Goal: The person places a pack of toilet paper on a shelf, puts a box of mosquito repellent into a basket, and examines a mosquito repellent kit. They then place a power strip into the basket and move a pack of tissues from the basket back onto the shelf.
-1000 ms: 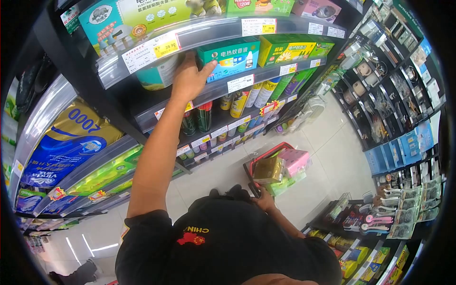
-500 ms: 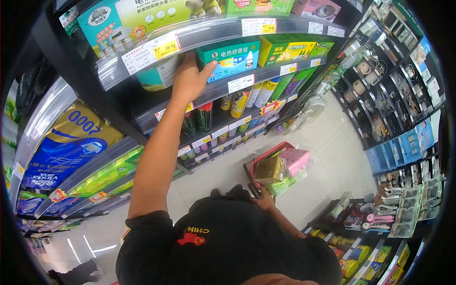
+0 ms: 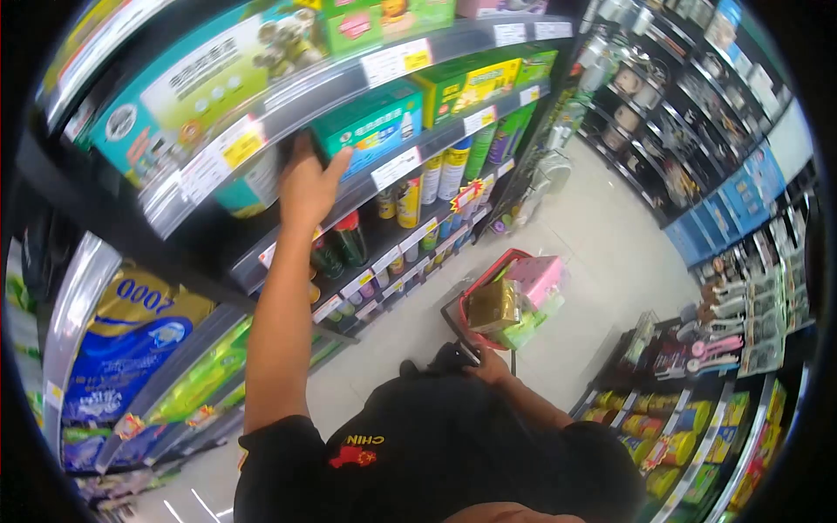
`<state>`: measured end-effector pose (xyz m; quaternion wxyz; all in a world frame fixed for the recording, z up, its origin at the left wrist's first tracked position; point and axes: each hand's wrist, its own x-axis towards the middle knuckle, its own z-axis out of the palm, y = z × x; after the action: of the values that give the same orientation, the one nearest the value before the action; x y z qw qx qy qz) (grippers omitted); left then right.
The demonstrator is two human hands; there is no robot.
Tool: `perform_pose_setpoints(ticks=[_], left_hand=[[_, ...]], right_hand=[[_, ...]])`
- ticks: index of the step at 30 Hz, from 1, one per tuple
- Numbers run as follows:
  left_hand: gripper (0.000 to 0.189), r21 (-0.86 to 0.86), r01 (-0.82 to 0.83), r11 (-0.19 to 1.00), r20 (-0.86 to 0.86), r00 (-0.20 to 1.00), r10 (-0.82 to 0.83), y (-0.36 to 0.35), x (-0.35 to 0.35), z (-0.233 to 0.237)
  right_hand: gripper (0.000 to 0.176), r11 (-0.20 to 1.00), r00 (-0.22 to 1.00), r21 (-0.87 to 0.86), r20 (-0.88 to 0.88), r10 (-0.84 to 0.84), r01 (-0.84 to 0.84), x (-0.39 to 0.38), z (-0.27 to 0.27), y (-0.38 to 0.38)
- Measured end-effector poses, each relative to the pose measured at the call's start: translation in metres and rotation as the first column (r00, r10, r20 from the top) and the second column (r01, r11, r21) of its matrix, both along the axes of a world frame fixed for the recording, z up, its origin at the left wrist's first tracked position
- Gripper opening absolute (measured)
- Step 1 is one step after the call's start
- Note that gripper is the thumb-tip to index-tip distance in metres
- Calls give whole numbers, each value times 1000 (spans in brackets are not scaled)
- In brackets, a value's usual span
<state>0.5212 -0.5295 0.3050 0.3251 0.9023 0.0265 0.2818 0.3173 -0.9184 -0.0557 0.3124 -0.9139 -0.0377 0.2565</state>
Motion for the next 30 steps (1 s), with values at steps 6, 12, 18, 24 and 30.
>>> perform_pose_setpoints(ticks=[6,12,18,24,30], left_hand=[[64,19,-12,1000,57,998,11,-4,2,-2],[69,149,-92,985,150,986,69,-22,-4,1],[67,209,-198,958,133,976,173,-24,2,-5],[65,221,-273,936,116,960,253,-48,-10,11],[56,224,-415,882,129,910,395,-44,-26,-7]], right_hand=[[77,999,1000,-37,-24,-16,15,2,-21,-3],[76,995,999,-98,-49,-18,13,1,-7,-2],[78,995,998,-97,-53,-26,20,17,9,-21],[89,997,991,-34,-124,59,-63,35,20,-38],[94,966,990,227,-39,135,-123,36,-45,-58]])
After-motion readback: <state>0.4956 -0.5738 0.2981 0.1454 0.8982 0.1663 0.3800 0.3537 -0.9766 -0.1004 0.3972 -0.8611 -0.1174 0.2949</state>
